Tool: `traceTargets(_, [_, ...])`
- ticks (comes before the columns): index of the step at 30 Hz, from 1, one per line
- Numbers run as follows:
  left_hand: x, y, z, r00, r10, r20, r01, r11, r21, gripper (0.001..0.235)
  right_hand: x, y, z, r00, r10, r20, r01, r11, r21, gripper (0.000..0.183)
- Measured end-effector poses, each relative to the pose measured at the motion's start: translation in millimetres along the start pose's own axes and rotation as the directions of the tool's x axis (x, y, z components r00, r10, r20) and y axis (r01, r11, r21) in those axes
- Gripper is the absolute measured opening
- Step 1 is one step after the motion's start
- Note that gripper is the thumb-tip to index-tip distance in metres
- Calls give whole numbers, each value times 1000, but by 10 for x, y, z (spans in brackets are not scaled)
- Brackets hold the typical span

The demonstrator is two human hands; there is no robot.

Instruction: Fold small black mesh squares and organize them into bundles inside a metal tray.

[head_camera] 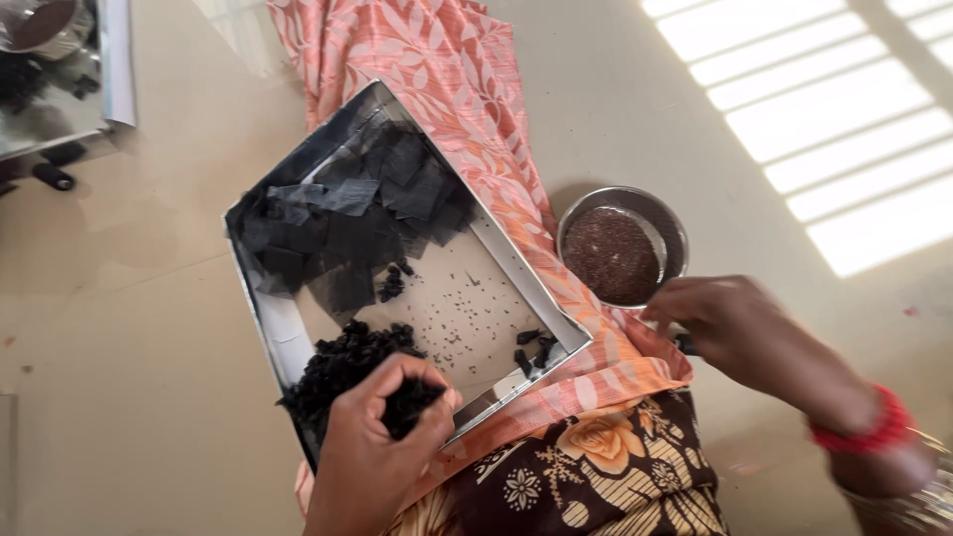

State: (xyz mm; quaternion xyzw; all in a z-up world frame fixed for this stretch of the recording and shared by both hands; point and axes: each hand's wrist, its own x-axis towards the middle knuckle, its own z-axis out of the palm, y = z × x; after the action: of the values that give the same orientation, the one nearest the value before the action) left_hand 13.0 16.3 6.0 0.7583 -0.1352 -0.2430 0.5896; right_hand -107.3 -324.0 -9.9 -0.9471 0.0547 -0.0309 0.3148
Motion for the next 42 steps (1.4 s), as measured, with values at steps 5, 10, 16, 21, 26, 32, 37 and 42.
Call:
traceTargets(5, [-81, -311, 97, 978, 27, 205, -33, 999, 26, 8, 319, -396, 116, 986, -114, -120, 97, 986, -136, 38])
traceTargets(10, [-54, -443, 272, 938, 3, 347, -2, 1000, -4, 13, 607, -754, 489, 956, -288, 50, 292, 946, -140, 22])
traceTargets(16, [-107, -327, 272, 955, -126, 268, 97, 988, 120, 17, 712, -960, 734, 874, -272, 402, 430, 818, -382, 4])
traceTargets(21, [-130, -476, 266, 966, -69, 249, 78, 997, -28, 17, 756, -864, 817, 857, -335, 393, 494, 752, -436, 4])
traceTargets(26, [-75, -471, 251, 953, -250, 174, 296, 894, -336, 19, 768, -1091, 457, 899, -304, 316, 319, 948, 3, 9])
traceTargets(32, [59, -233, 146, 966, -259, 14, 234, 848, -475, 25, 657, -1189, 258, 854, -469, 227, 339, 831, 442, 19])
traceTargets(37, [72, -252, 180, 981, -150, 123, 192, 834, -516, 27, 537, -1337, 278, 871, -451, 195, 333, 834, 441, 23])
traceTargets(42, [73, -129, 173, 962, -231, 144, 271, 870, -413, 26, 449, -1412, 327, 928, -340, 155, 265, 891, 368, 21])
